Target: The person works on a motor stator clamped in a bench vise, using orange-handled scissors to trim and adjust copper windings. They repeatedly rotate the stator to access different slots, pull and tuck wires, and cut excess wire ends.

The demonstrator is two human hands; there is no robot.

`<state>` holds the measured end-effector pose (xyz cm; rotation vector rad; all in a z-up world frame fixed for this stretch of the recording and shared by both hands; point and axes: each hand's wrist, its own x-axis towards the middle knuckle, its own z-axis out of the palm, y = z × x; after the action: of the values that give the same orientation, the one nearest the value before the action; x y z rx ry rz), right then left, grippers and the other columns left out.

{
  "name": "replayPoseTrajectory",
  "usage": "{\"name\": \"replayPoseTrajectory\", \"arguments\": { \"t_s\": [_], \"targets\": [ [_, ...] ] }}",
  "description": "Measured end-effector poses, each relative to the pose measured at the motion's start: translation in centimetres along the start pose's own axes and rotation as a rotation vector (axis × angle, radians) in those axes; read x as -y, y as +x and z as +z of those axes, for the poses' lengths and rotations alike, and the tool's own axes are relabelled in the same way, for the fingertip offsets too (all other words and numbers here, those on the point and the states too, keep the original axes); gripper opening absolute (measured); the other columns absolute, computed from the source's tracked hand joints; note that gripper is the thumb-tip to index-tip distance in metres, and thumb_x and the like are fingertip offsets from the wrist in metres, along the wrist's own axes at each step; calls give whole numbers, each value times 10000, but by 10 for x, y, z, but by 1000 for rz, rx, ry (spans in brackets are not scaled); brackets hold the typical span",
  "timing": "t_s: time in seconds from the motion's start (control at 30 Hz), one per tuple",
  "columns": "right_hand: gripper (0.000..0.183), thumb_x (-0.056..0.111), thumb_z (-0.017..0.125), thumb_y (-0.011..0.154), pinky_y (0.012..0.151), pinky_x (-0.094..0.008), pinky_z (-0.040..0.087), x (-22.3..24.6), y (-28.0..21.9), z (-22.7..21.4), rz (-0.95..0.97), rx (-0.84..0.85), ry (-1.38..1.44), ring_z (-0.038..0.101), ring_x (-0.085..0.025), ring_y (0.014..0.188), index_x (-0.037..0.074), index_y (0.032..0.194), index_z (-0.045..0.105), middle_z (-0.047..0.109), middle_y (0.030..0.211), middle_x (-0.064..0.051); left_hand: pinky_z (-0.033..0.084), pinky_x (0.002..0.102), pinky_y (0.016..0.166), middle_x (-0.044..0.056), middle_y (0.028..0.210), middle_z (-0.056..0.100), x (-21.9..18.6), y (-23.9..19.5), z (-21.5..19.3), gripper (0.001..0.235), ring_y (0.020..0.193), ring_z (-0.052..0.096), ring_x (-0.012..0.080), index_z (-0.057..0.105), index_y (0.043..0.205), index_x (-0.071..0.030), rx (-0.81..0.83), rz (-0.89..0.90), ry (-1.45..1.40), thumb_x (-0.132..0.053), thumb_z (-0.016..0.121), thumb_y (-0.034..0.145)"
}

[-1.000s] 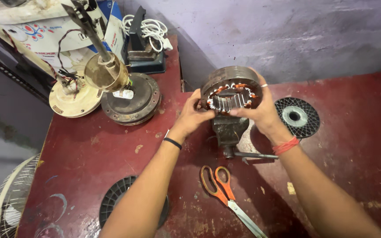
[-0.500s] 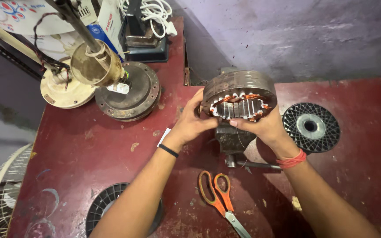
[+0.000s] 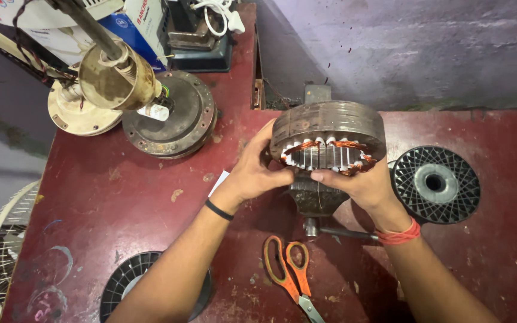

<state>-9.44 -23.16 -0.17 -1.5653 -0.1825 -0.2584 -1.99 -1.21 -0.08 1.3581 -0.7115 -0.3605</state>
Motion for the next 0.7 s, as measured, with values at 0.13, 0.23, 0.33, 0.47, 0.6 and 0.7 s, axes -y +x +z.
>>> {"name": "replayPoseTrajectory", "arguments": {
  "t_s": [0.13, 0.23, 0.33, 0.47, 0.6, 0.7],
  "targets": [
    [598, 23, 880, 739, 935, -311, 592, -1, -1, -1, -8, 5, -7, 687, -130, 1052, 23, 1271, 606, 711, 1164, -41, 475, 296, 1052, 22, 1350, 581, -1, 2, -1, 798, 1239, 546, 128, 502, 1495, -38, -1, -55, 28, -6, 727, 730],
    [584, 17, 876, 746, 926, -306, 591, 0, -1, -2, -17, 19, -36, 689, -130, 1046, 19, 1270, 618, 718, 1159, -47, 454, 302, 1105, 24, 1391, 565, -1, 1, -1, 816, 1293, 529, 130, 477, 1506, -36, 8, -37, -21, -12, 730, 731],
    [567, 6, 877, 752, 919, -306, 590, 3, -1, -1, 13, 12, 0, 685, -129, 1025, 10, 1263, 629, 716, 1139, -50, 437, 312, 1143, 33, 1433, 543, 1, 0, 0, 818, 1340, 515, 143, 471, 1516, -28, 12, 8, 5, -18, 729, 740],
    [621, -2, 879, 713, 924, -300, 584, 9, 0, 1, 26, 13, 36, 678, -116, 1041, 23, 1276, 617, 711, 1154, -31, 419, 348, 1175, 55, 1540, 468, 4, 0, -1, 792, 1414, 471, 178, 490, 1510, -17, 6, 8, -7, -32, 732, 756],
    [546, -27, 874, 708, 932, -303, 585, 10, 1, 1, 34, 28, 42, 687, -121, 1041, 23, 1209, 665, 724, 1153, -34, 385, 379, 1231, 68, 1652, 376, 12, -1, -3, 748, 1508, 409, 212, 505, 1501, -4, 19, 41, -49, -37, 739, 791],
    [520, -31, 889, 702, 939, -305, 583, 10, -3, 3, -15, 25, 55, 690, -126, 1035, 26, 1179, 689, 727, 1147, -37, 400, 392, 1223, 70, 1646, 366, 16, -3, -1, 770, 1492, 418, 223, 483, 1515, -18, 30, 14, -117, -32, 734, 788]
  ]
}}
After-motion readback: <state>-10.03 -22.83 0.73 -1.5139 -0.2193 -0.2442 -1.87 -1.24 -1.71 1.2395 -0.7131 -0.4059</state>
